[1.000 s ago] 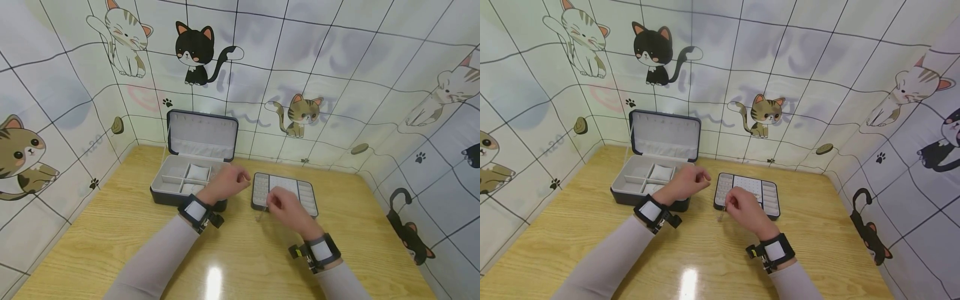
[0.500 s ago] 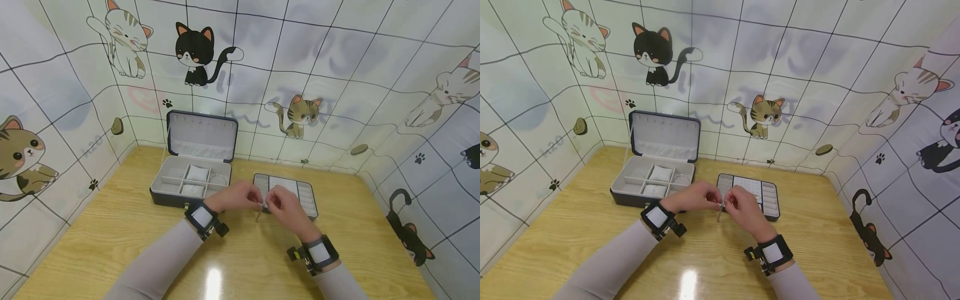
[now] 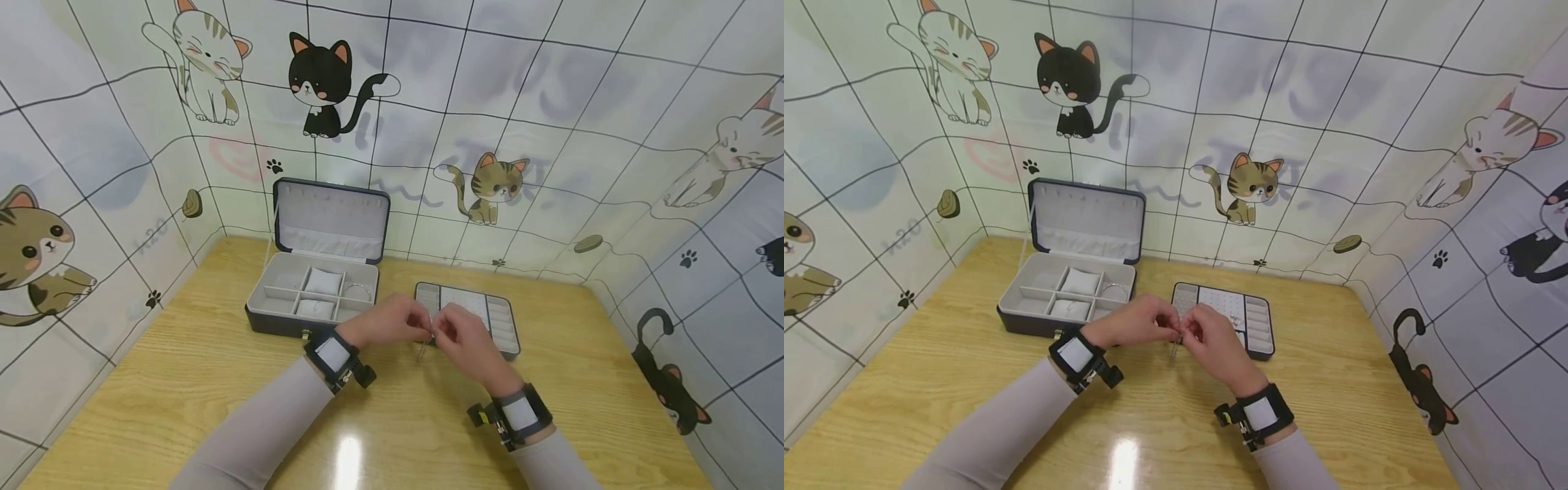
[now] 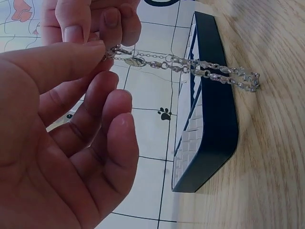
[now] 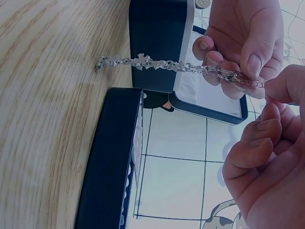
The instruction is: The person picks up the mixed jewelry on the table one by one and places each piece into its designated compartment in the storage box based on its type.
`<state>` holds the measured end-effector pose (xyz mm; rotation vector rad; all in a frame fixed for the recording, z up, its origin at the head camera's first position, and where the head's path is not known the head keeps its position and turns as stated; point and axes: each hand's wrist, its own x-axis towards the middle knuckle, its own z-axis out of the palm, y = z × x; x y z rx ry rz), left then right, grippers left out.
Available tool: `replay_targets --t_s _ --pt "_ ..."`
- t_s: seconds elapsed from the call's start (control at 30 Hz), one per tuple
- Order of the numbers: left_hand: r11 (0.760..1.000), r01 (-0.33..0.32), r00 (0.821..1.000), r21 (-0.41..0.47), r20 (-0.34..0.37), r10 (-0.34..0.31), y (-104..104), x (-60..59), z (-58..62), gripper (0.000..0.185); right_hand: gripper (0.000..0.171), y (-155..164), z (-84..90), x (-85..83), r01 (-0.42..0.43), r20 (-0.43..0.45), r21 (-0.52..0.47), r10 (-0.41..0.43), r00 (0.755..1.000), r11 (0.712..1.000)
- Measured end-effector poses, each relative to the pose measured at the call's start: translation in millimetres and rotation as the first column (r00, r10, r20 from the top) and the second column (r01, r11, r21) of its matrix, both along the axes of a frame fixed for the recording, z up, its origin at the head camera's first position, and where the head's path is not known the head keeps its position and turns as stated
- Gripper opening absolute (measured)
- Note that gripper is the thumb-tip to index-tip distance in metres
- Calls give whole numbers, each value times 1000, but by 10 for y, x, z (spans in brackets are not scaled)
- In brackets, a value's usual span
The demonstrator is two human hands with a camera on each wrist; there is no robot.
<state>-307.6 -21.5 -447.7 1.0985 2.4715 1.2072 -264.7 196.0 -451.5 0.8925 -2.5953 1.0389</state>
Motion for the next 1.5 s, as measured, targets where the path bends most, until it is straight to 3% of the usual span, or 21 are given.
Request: replay_targets --t_s 0.27,0.4,0.5,0.6,0.73,0.9,1.13,1.27,1.5 --pt "999 -54 999 4 -6 54 -23 40 46 9 20 7 -15 0 1 -18 -22 -2 1000 1000" --pt "995 -90 995 45 -25 92 -35 68 79 7 20 11 -43 -19 38 -11 -175 -40 999 984" --pt "987 -117 990 109 -60 124 -47 74 96 6 16 15 -80 -48 92 53 -359 -78 996 929" --pt "975 -132 983 178 -102 151 -66 61 111 4 11 22 -132 -85 129 171 -488 -50 984 864" --pt "966 -125 979 224 -132 158 -102 43 119 4 9 24 -268 -121 142 288 -526 19 957 838" --pt "963 -125 978 240 -135 160 -139 33 176 6 8 -50 -433 -140 154 275 -550 4 961 821" --pt "951 -135 974 278 -141 180 -195 10 256 15 9 -322 -486 -212 187 276 -650 -1 961 737" --pt "947 -168 965 274 -151 216 -227 -8 281 15 6 -480 -521 -276 186 307 -692 51 950 698" --pt "922 -259 942 288 -138 307 -362 3 362 14 13 -717 -657 -490 150 310 -786 173 935 600"
